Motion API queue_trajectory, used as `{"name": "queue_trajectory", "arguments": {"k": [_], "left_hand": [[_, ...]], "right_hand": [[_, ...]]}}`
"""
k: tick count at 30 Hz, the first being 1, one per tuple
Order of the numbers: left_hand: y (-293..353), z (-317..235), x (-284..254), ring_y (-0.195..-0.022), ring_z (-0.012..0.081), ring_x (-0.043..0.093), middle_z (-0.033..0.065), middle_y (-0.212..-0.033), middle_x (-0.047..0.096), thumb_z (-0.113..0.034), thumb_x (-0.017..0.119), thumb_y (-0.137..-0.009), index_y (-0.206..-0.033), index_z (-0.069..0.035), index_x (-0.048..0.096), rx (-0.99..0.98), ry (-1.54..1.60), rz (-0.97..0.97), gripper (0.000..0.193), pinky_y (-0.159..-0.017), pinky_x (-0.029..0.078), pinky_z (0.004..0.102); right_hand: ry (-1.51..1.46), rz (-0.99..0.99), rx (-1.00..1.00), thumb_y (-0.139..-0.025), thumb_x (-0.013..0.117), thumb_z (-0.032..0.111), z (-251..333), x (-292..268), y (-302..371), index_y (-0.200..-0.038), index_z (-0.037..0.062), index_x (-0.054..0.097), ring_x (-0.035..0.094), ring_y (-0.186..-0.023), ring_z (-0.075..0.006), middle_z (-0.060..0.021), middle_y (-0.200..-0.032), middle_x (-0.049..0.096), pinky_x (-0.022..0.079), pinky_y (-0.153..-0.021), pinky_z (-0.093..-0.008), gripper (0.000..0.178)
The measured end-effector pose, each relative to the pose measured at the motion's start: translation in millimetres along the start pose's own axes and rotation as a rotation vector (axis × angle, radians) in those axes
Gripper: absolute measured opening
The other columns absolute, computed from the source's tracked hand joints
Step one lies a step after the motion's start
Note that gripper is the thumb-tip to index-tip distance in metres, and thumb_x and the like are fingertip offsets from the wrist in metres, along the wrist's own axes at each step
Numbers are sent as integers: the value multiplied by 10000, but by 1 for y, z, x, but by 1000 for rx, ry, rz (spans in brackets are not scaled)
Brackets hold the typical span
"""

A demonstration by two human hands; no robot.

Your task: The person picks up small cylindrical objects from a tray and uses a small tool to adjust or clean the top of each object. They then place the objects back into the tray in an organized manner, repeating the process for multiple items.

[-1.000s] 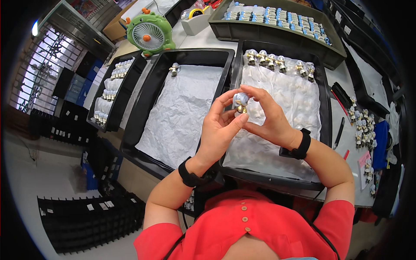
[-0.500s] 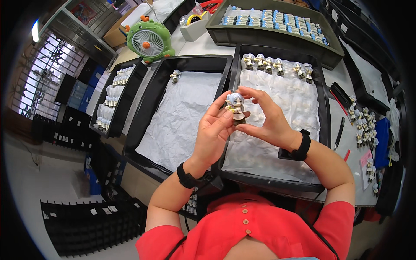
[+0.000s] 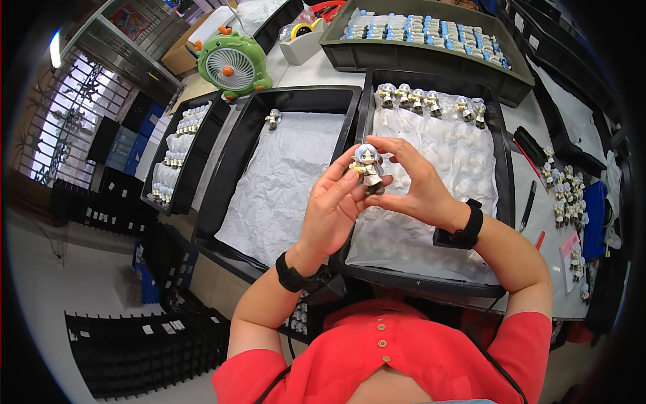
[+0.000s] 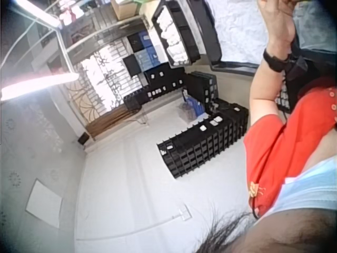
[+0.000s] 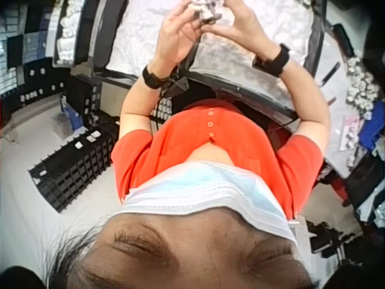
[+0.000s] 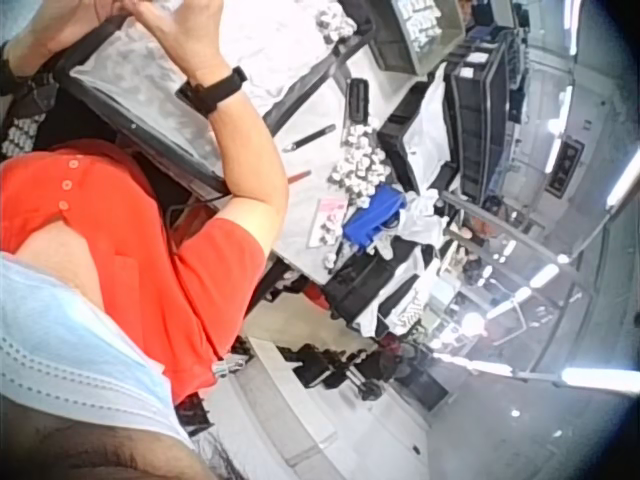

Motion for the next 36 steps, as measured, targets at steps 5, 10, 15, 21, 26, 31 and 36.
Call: {"name": "queue_trajectory", "arguments": {"k": [5,10,15,21,26,31,36], "left_hand": [[-1,1,-1,-1085,295,560,135,-1248,487,-169,445,-942,-1364,-19,286,-28,5,-4,476,-825,511,345],[-2,3,-2,-1089,293,558,166,-1309,442,-171,444,-935,-1362,-3,300,-29,-14,-18,480,-814,510,317],[-2,3,-1,-1083,285,561,159,-1297,452,-164,437,-939,-1362,-8,304,-23,-21,-33,470,-800,513,311],[-2,3,-4,-1051,274,579,128,-1227,497,-156,432,-945,-1337,-35,322,-44,0,-50,425,-818,512,340],[-1,6,-8,-1033,278,590,119,-1184,525,-174,444,-951,-1294,-42,368,-29,-22,-89,375,-794,524,341],[0,4,2,-982,244,600,108,-1130,545,-202,464,-952,-1274,-24,391,29,-164,-94,375,-785,520,322],[-1,8,0,-1013,198,582,74,-1146,541,-192,522,-924,-1242,-9,446,-38,-111,38,374,-758,502,277]], "right_hand": [[-24,12,44,-623,761,114,1,0,-1,-1258,70,466,527,-1011,-245,-109,-1079,535,422,-897,-343,701],[-41,27,78,-634,764,129,-1,0,0,-1255,75,463,532,-1008,-228,-97,-1076,536,429,-870,-337,693],[-53,38,117,-648,773,167,-5,2,2,-1256,79,462,534,-1010,-222,-91,-1087,538,432,-849,-327,688],[-32,30,143,-644,778,175,-6,1,3,-1251,78,467,529,-1034,-227,-94,-1101,543,431,-852,-333,689],[69,-34,3,-603,777,112,-1,-1,2,-1249,81,468,508,-1050,-261,-92,-1131,538,430,-866,-358,716],[240,-66,-292,-586,764,48,14,1,0,-1255,98,465,473,-1062,-294,-87,-1159,525,396,-911,-383,734],[146,-18,-210,-570,782,22,16,7,3,-1296,99,420,476,-1048,-260,-75,-1158,518,497,-812,-318,815]]}}
Point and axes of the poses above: each hand's wrist, its own y-axis away from the middle knuckle, its own x-axis out of the palm, z = x × y, the point moved 3 cm from there along -y, towards the middle knuckle
